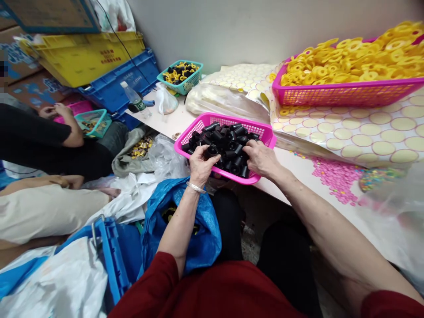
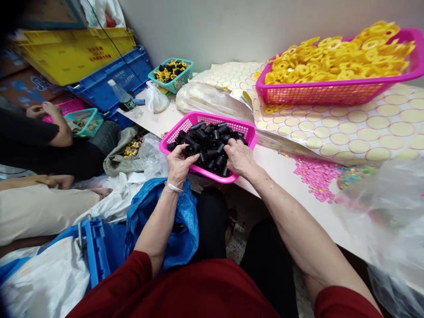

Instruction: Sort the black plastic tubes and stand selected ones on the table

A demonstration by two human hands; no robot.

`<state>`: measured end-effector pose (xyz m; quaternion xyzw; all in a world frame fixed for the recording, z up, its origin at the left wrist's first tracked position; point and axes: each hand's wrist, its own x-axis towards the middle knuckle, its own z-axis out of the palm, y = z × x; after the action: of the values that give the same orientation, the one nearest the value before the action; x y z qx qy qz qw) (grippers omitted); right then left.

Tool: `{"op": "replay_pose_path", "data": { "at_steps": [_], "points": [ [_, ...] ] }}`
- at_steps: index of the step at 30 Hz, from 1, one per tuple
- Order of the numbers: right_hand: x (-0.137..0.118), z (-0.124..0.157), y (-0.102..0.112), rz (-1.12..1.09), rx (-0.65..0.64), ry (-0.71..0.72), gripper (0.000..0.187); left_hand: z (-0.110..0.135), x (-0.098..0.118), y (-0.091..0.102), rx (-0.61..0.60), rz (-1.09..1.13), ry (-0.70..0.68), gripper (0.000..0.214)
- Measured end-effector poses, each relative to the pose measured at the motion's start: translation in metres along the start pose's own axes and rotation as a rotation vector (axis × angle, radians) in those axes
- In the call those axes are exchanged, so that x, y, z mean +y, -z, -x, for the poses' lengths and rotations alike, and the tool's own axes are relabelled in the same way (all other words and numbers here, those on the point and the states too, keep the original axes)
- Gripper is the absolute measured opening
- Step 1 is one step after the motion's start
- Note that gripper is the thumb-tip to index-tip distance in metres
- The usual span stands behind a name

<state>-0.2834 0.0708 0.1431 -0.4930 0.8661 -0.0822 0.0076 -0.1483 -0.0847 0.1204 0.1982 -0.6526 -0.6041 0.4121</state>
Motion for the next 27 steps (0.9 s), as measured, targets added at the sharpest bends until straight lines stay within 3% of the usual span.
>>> {"op": "replay_pose_path", "data": {
  "at_steps": [3, 6, 10, 14, 18, 22, 27],
  "points": [
    [0.001, -0.002, 0.004, 0.076, -0.009, 0.109, 0.036, 0.002, -0.004, 0.003, -0.026, -0.065, 0.004, 0.036],
    [0.000, -0.005, 0.003, 0.100, -0.002, 0.338, 0.037, 0.005, -0.007, 0.003, -0.073, -0.124, -0.003, 0.032],
    [-0.005, -0.017, 0.001, 0.149, -0.048, 0.557, 0.024, 0.007, -0.007, 0.002, -0.145, -0.176, -0.029, 0.030],
    [0.004, -0.021, -0.002, 0.174, -0.047, 0.500, 0.015, 0.008, -0.004, 0.001, -0.131, -0.225, -0.099, 0.027],
    [0.013, -0.013, -0.006, 0.170, 0.013, 0.392, 0.021, 0.012, -0.004, -0.003, -0.168, -0.213, -0.135, 0.028],
    [-0.002, -0.013, -0.003, 0.208, -0.033, 0.432, 0.026, 0.016, -0.010, -0.011, -0.169, -0.192, -0.139, 0.029],
    [-0.011, -0.024, 0.000, 0.101, -0.071, 0.410, 0.020, 0.018, -0.006, -0.015, -0.154, -0.217, -0.139, 0.027]
  ]
}}
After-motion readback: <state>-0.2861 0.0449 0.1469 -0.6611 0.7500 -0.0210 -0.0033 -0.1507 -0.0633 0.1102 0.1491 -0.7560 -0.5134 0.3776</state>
